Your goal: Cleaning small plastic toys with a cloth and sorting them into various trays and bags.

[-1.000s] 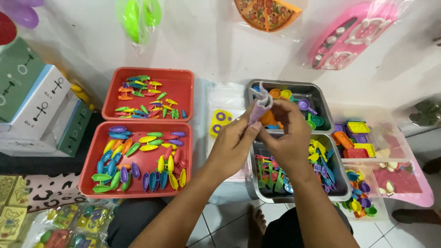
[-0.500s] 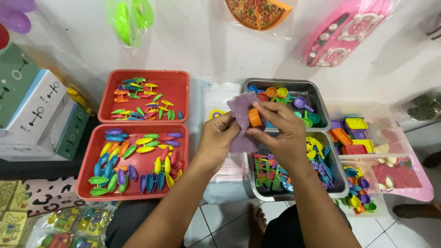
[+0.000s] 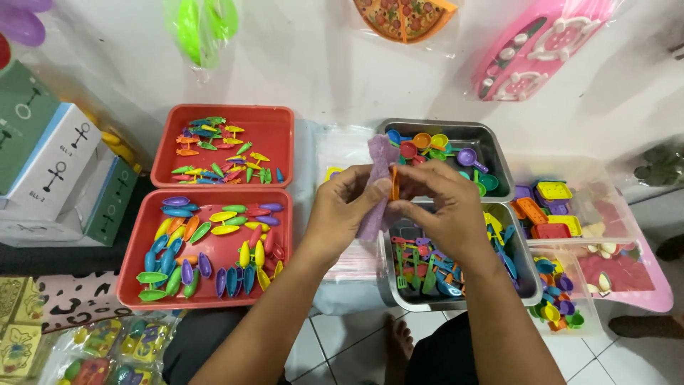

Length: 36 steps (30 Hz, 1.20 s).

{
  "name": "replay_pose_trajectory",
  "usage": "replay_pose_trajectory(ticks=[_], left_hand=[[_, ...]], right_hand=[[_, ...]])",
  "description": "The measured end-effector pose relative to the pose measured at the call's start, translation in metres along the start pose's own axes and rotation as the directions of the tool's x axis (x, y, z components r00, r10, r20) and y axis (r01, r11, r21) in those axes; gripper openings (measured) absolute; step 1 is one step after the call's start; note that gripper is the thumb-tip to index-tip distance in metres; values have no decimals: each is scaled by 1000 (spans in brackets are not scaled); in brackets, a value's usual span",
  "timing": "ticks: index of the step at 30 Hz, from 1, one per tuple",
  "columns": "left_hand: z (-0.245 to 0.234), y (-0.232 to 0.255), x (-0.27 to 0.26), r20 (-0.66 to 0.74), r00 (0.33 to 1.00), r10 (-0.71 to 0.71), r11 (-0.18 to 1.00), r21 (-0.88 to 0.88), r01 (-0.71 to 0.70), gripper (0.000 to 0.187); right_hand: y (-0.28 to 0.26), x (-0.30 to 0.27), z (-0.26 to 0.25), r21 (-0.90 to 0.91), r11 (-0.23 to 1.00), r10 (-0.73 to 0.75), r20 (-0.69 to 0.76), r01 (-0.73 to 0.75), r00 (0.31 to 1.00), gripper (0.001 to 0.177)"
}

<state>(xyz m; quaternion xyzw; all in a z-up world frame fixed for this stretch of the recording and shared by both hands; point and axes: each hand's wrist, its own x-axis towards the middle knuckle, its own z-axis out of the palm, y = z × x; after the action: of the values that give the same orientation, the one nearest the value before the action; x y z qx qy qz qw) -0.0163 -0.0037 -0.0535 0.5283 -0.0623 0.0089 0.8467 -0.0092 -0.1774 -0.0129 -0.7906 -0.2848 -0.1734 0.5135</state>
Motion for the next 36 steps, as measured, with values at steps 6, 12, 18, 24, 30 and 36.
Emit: replay_pose_trajectory(ticks=[6, 12, 18, 24, 30, 36], left_hand=[[-1, -2, -3, 166, 985, -51, 965, -248, 91, 43], [4, 9, -5, 190, 982, 16, 1000, 1, -17, 50], [6, 6, -4, 118, 993, -31, 999, -24, 34, 33], [-2, -3, -1, 124, 990, -66, 997, 37, 62, 33], [-7, -7, -6, 139, 990, 36, 988, 144, -56, 49], [0, 3, -12, 312, 950, 9, 990, 131, -53, 36]], right_hand=[[7, 2, -10, -53, 998, 20, -109, -26, 994, 46], [16, -1, -12, 23, 1000, -17, -30, 18, 999, 48], [-6, 3, -8, -19, 999, -50, 11, 51, 999, 64], [-13, 2, 1, -157, 981, -107, 42, 112, 993, 55], [-3, -1, -1, -123, 991, -44, 38, 49, 998, 26], [3, -3, -12, -84, 996, -22, -41, 19, 999, 18]])
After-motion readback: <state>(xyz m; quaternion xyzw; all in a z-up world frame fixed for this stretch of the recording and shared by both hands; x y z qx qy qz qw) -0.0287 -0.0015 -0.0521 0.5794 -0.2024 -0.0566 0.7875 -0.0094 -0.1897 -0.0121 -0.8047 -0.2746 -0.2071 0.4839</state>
